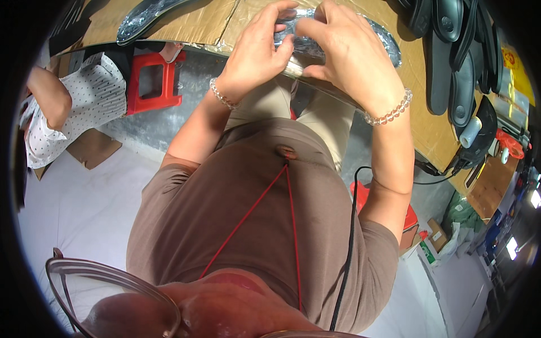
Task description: The person smooths plastic film over a shoe insole by hand, then applies tape along the edge of another shoe insole using a roll of tape.
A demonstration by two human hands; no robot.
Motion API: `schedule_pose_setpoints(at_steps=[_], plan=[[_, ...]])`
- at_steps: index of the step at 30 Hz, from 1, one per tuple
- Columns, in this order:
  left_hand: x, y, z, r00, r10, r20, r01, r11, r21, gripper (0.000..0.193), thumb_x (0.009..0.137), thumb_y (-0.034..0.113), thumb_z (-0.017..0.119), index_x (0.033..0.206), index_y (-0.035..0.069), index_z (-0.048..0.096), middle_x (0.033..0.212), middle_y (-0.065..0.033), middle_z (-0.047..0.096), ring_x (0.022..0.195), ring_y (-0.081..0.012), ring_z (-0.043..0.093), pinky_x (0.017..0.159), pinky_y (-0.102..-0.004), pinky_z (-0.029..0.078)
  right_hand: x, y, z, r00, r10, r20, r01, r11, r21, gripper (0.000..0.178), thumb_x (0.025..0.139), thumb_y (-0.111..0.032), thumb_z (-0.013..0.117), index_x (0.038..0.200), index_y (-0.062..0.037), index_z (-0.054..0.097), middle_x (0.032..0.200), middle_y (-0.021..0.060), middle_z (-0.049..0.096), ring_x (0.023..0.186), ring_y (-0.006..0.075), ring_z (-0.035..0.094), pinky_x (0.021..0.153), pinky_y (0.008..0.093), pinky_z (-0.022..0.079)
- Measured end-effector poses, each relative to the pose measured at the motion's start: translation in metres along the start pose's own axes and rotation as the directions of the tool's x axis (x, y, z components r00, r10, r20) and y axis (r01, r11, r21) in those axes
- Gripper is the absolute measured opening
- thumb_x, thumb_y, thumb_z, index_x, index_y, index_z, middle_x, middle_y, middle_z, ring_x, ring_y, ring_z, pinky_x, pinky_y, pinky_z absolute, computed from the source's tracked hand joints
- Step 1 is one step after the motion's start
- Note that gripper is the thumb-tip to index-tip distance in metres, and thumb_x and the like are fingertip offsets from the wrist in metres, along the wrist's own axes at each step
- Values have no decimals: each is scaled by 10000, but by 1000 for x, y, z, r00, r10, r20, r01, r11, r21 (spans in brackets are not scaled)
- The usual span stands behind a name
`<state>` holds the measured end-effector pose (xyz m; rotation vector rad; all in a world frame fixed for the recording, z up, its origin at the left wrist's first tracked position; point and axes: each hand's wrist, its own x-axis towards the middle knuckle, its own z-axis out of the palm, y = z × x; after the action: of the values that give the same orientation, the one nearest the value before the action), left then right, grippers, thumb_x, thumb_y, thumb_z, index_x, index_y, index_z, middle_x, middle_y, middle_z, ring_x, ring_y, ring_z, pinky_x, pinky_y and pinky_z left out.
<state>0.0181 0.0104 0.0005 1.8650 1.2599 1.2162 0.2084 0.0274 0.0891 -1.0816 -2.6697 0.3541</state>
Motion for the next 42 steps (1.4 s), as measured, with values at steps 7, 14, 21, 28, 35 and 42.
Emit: schedule_pose_setpoints(at_steps=[7, 14, 21, 28, 35, 42], plan=[[2, 0, 2, 999, 33, -19, -33, 999, 25, 359, 900, 49, 618, 1251, -9, 569, 1153, -207, 648, 1123, -394, 612, 1008, -464, 486, -6, 45, 11, 971, 201, -130, -166, 957, 239, 124, 833, -26, 792, 933, -5, 723, 860, 102, 722, 778, 203, 708, 736, 314, 552], [-1, -4, -2, 987, 129, 92, -125, 991, -39, 389, 925, 62, 646, 1314, 62, 636, 1237, -121, 680, 1174, -348, 626, 1023, -431, 505, 10, 67, 33, 901, 432, -35, -416, 885, 212, 176, 830, -164, 836, 899, -21, 760, 750, 99, 730, 654, 143, 659, 647, 298, 531], [-6, 5, 11, 943, 229, 239, -280, 938, 206, 284, 942, 126, 667, 1215, 162, 738, 1193, -31, 703, 1212, -256, 600, 1029, -423, 415, -11, 57, 3, 886, 417, -202, -342, 883, 320, 378, 824, -232, 857, 1112, -23, 729, 953, 108, 756, 849, 172, 704, 784, 299, 546], [-5, 7, 21, 950, 223, 218, -286, 901, 326, 317, 891, 142, 699, 1205, 177, 732, 1171, 17, 669, 1178, -219, 588, 994, -435, 376, -98, 46, -43, 974, 206, -95, -225, 928, -298, 884, 560, -284, 950, 1382, -207, 634, 1479, 91, 571, 1387, 322, 518, 1124, 450, 425], [-4, 9, 27, 939, 302, 162, -341, 868, 360, 311, 845, 91, 716, 1154, 123, 729, 1154, -22, 667, 1190, -245, 578, 1004, -434, 391, -113, 59, 8, 969, -14, -245, -87, 914, -396, 524, 733, -86, 831, 1230, -197, 709, 1386, 54, 632, 1340, 264, 573, 1123, 489, 423], [-2, 9, 36, 954, 232, 190, -279, 919, 279, 312, 836, 181, 778, 1121, 81, 699, 1186, -63, 670, 1154, -285, 594, 980, -419, 474, -83, 69, -2, 948, -152, -279, 98, 975, -199, 184, 813, -114, 801, 986, -111, 739, 1087, 44, 743, 1140, 247, 684, 1027, 440, 489]])
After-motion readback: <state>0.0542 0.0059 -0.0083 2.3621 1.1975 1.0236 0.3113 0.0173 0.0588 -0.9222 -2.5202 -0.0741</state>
